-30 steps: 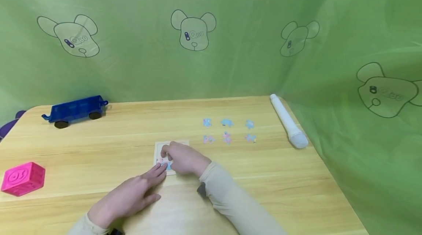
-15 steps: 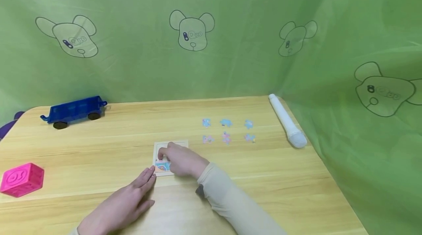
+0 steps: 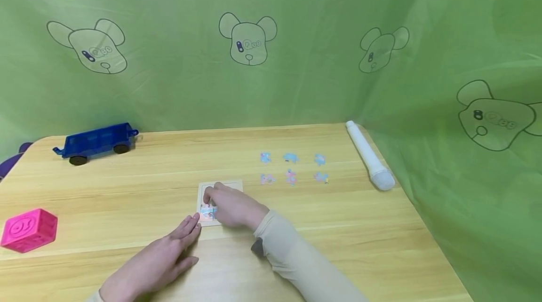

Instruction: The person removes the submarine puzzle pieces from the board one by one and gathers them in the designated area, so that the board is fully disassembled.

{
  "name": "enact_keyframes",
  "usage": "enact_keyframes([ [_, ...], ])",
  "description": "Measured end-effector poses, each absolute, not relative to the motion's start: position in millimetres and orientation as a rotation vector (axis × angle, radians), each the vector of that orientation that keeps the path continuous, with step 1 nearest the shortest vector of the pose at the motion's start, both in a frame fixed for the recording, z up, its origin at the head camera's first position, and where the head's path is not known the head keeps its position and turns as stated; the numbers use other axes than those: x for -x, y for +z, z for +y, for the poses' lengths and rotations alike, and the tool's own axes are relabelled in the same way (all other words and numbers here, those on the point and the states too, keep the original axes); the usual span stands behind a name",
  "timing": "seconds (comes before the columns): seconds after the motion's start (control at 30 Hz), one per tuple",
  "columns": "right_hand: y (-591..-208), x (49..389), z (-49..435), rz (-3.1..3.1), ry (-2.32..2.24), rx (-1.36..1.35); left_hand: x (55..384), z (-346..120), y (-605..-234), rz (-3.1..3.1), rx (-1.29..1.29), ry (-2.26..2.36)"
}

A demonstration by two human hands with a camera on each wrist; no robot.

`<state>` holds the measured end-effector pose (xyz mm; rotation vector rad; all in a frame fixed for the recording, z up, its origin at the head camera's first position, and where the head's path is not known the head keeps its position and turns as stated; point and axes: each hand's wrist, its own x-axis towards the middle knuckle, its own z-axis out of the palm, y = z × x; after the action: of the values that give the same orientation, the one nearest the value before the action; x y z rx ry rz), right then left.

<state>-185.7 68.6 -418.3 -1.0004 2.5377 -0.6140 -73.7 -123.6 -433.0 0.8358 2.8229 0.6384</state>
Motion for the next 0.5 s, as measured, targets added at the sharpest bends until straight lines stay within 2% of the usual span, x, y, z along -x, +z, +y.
enact_keyframes([
  [0.5,-418.1,188.5,66.6,2.529,-0.741,0.992,74.4,-124.0,-430.4,2.793,-0.807,0.643],
])
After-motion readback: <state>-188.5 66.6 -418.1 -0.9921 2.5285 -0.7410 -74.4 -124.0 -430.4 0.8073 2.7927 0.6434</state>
